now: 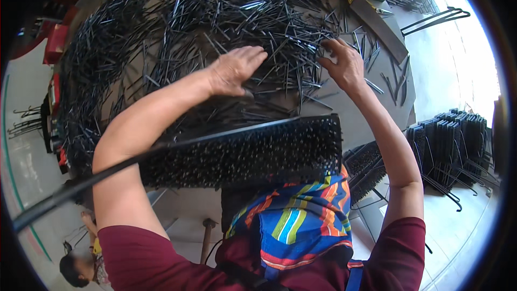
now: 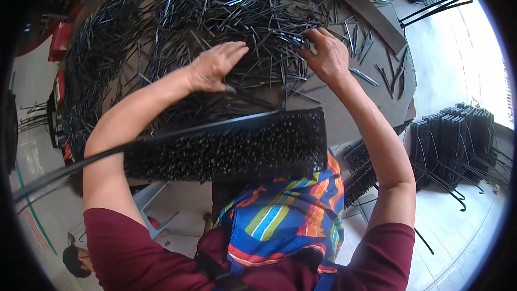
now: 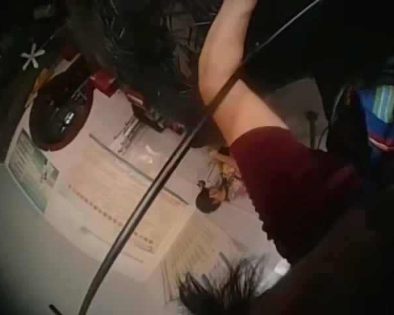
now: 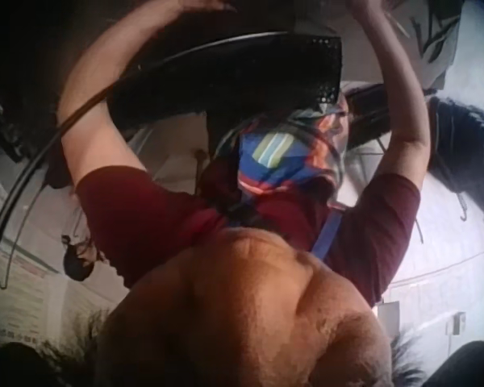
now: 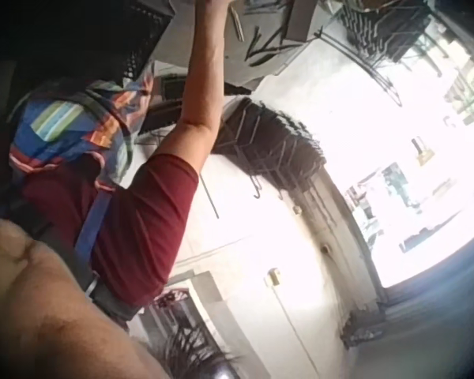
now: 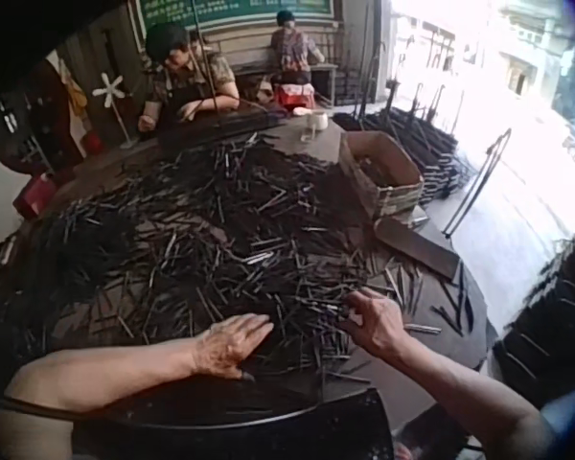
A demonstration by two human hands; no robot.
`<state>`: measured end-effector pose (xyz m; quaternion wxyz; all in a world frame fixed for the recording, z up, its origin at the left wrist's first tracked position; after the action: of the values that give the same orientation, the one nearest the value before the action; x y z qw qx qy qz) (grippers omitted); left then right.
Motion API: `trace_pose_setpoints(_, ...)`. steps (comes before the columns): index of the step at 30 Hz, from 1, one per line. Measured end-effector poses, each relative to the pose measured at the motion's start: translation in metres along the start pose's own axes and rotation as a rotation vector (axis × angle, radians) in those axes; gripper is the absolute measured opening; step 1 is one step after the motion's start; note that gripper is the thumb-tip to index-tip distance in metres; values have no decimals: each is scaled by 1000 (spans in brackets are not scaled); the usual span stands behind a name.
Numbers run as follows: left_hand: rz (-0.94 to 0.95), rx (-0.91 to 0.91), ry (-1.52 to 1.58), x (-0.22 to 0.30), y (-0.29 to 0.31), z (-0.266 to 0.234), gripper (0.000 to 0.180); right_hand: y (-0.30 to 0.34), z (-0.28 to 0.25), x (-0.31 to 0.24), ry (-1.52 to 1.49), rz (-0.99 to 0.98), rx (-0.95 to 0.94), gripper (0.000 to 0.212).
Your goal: Manually inserting thin metal rods into a plastic mesh base to assemble industrial components.
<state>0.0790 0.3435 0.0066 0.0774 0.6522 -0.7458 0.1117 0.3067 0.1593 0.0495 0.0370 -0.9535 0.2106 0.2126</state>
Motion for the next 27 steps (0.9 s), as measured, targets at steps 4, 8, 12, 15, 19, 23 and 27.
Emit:
trace_pose_setpoints(4, -141, 68, -100, 12, -17, 23, 107, -50, 27, 0, 183, -189, 146, 57)
trace_pose_setpoints(8, -251, 129, -207, 2, -41, 23, 96, -86, 55, 12, 268, -160, 160, 57)
trace_pose_setpoints(12, -106, 156, -323, -2, -40, 20, 97, -74, 70, 7, 162, -221, 131, 41)
trace_pose_setpoints(15, -69, 107, -195, 9, -13, 24, 96, -51, 78, -8, 82, -365, 93, 34)
trace_pose_setpoints(19, 6, 91, -278, 20, 8, 28, 63, -29, 83, -16, -63, -459, 18, 30)
trace_pose_setpoints(23, -47, 72, -187, 18, -3, 22, 102, -32, 87, -9, 26, -518, 93, 27)
trace_pose_setpoints(27, -132, -13, -144, 3, -35, 26, 115, -48, 86, 16, 164, -410, 294, 28)
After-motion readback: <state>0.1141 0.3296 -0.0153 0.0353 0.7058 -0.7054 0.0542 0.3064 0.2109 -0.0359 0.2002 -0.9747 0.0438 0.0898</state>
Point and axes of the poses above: each hand's wrist, its own y-axis away from the middle knuckle, its own z-axis out of the palm, x = y × z, the point moved 1 cm from there along -y, towards the middle knuckle, and after that the axes turned 3 degrees about -x, right-handed, at the moved point
